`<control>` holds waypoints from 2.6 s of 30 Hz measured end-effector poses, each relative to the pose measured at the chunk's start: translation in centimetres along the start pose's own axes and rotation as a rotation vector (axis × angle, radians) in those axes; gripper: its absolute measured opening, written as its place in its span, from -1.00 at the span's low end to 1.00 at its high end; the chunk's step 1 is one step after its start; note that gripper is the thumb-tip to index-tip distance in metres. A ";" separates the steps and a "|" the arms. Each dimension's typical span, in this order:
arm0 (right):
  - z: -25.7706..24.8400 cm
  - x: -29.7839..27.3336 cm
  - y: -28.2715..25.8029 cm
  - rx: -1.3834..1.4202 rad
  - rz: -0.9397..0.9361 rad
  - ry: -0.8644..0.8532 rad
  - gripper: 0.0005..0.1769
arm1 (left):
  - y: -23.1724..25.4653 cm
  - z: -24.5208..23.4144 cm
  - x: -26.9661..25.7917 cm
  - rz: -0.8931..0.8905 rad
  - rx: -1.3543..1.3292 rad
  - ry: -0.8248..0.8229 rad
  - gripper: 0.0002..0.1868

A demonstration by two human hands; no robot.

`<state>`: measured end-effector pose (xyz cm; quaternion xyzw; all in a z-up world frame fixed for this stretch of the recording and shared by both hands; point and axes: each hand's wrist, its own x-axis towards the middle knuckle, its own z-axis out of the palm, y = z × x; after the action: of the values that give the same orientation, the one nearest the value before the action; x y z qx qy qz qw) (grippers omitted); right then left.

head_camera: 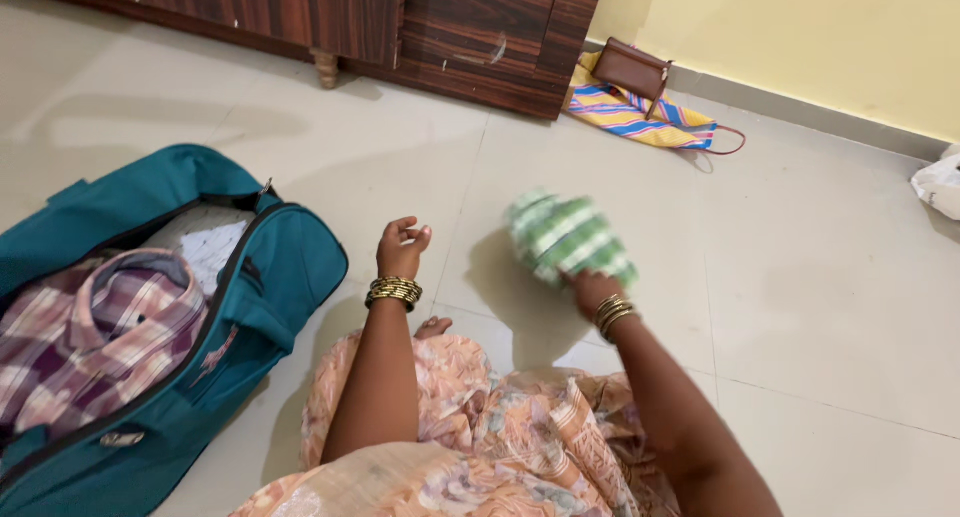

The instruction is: The person folds a green and white checkered shirt by smoothing the fabric, folding in the sleeves, and folding the body into a rectangle while sitting on the floor.

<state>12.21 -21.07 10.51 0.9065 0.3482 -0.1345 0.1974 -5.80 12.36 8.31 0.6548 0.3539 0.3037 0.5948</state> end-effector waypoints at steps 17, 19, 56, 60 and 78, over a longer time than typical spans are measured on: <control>6.3 0.1 -5.4 0.469 -0.024 -0.124 -0.20 | -5.9 8.7 -3.0 0.117 0.521 -0.247 -0.77; 7.0 0.8 -5.1 0.478 -0.035 -0.120 -0.22 | -5.4 10.3 -4.7 0.205 0.613 -0.293 -0.81; 6.2 9.3 -6.7 0.439 0.228 0.078 -0.10 | -5.7 17.8 -1.8 0.038 1.075 -0.602 0.02; 5.5 10.3 -5.8 0.455 0.246 0.068 -0.06 | -7.7 19.1 -0.8 0.111 1.064 -0.510 0.05; 5.5 12.8 -5.0 0.534 0.368 0.143 0.02 | -9.1 19.9 4.7 -0.006 1.079 -0.718 0.08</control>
<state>17.42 -12.72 -0.53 0.9811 0.1439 -0.1192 -0.0511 12.24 5.35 -3.00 0.9215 0.2376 -0.1564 0.2646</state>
